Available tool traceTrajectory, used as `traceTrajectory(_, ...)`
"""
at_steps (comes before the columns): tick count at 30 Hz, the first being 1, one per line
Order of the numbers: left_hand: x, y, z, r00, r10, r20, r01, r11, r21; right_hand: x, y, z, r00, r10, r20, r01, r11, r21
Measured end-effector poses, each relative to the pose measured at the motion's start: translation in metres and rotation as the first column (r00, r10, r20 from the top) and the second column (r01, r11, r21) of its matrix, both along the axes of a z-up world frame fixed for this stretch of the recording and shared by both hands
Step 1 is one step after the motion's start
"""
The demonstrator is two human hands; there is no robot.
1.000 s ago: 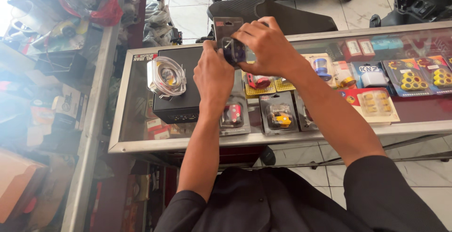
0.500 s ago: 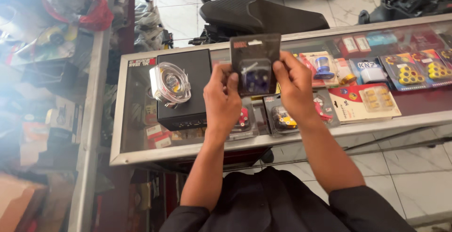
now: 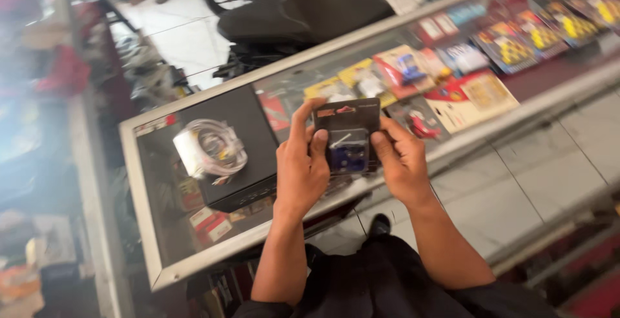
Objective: The person picks up several packaged motorcycle parts from a display counter and places them onto a wall-mounted display rack, then adjusts the position of other packaged items on the same rack.
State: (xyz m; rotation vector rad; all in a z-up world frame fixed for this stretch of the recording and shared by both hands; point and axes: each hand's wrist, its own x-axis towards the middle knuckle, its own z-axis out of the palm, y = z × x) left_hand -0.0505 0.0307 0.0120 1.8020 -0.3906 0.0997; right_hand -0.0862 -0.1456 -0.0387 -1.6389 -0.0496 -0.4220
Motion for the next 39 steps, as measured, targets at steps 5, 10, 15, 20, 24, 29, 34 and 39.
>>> traceTrajectory(5,-0.012,-0.021,0.002,0.979,-0.112,0.171,0.127,0.988,-0.082,-0.024,-0.017,-0.015,0.996,0.034,0.085,-0.045,0.99,0.13)
traceTrajectory(10,-0.031,-0.056,-0.003,0.968,-0.245,0.056,0.251,0.949,-0.191,-0.049,-0.047,-0.02,0.985,-0.058,0.164,0.016,0.969,0.247)
traceTrajectory(15,-0.06,-0.112,-0.021,0.971,-0.232,0.06,0.229,0.972,0.056,-0.082,-0.103,-0.018,0.968,-0.204,0.146,0.173,0.965,0.197)
traceTrajectory(20,-0.082,-0.174,-0.045,0.941,-0.335,-0.044,0.337,0.94,0.052,-0.118,-0.157,-0.03,0.948,-0.311,0.07,0.28,0.918,0.281)
traceTrajectory(24,-0.095,-0.223,-0.055,0.907,-0.415,-0.078,0.412,0.91,-0.043,-0.144,-0.202,-0.033,0.933,-0.34,0.117,0.3,0.916,0.266)
traceTrajectory(29,-0.113,-0.285,-0.065,0.843,-0.518,-0.145,0.513,0.855,-0.073,-0.178,-0.251,-0.042,0.903,-0.415,0.113,0.366,0.879,0.305)
traceTrajectory(34,-0.132,-0.352,-0.076,0.74,-0.658,-0.142,0.63,0.751,-0.198,-0.217,-0.301,-0.048,0.846,-0.527,0.088,0.487,0.828,0.277)
traceTrajectory(39,-0.155,-0.416,-0.08,0.661,-0.744,-0.098,0.73,0.667,-0.146,-0.26,-0.34,-0.048,0.74,-0.662,0.118,0.623,0.741,0.249)
